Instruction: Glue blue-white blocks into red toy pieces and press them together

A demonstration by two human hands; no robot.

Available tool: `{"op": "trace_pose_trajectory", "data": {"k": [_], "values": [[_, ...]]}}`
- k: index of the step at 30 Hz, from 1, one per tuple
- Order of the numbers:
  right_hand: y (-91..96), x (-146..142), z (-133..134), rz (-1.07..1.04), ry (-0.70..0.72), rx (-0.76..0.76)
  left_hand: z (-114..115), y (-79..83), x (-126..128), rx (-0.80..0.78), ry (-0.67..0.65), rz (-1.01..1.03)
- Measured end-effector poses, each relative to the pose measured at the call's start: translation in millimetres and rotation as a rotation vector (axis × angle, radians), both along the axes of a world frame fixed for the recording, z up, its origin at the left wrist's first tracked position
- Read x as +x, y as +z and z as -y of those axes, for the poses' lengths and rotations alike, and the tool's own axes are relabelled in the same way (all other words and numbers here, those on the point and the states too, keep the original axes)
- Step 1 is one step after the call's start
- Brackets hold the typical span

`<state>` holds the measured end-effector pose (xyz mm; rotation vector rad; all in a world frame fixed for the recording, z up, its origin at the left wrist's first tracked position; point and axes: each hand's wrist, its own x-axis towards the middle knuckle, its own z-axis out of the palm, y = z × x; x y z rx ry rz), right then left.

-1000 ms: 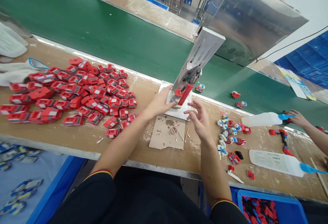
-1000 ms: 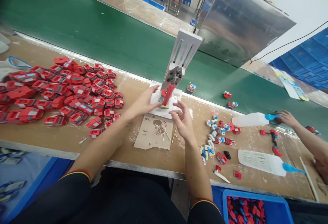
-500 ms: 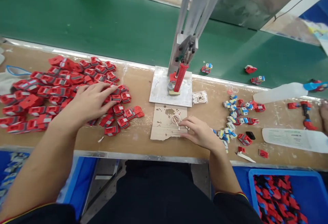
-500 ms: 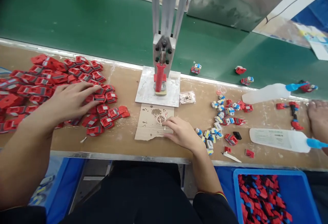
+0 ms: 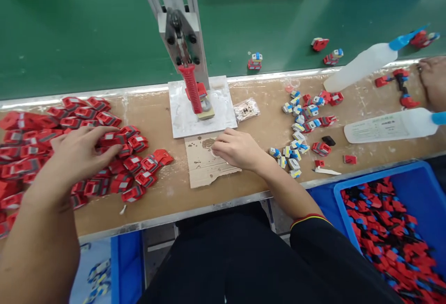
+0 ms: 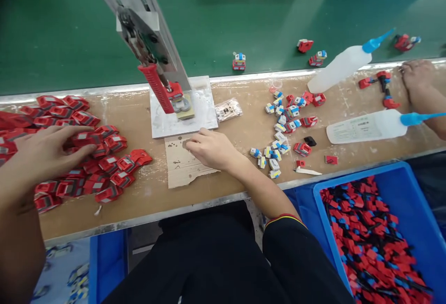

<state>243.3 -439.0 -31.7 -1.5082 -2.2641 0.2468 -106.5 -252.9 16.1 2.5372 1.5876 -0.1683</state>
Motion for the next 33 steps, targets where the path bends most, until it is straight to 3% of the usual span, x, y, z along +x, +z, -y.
{"op": "trace_pose_trajectory", "data": {"k": [3,7,10,12,14,17,20,23,27,33], "values": [[-4.0,-0.3,-5.1,-0.026,-0.001,-0.029,-7.1,0.8,1.2,-0.017,0.027,0.094],[-10.9,4.5,-1.7,-0.165,-0.046,-0.076,4.7,6.7,5.6,0.067,0.037,0.365],[-14.0,9.0,-0.3,-0.315,-0.079,-0.088,26.4,7.2,13.9,0.247,0.1,0.72],[-14.8,11.1,-0.4,-0.415,-0.096,-0.083,45.6,2.8,28.1,0.265,0.105,1.028],[-14.1,13.1,0.5,-0.531,-0.122,-0.056,65.9,-5.6,51.3,0.12,0.096,1.279],[-7.3,17.8,3.6,-0.732,-0.201,-0.018,87.7,-23.2,94.4,-0.289,0.128,1.565],[7.5,22.9,3.9,-0.939,-0.258,0.04,93.2,-41.8,127.0,-0.6,0.159,1.798],[23.0,22.5,-2.2,-1.092,-0.25,0.146,92.4,-56.1,137.8,-0.793,0.213,1.934],[26.0,11.8,-12.9,-1.253,-0.216,0.241,95.8,-67.5,131.9,-0.909,0.255,1.994],[4.4,1.6,-13.7,-1.448,-0.309,0.165,102.8,-69.8,126.3,-0.854,0.278,1.83]]}}
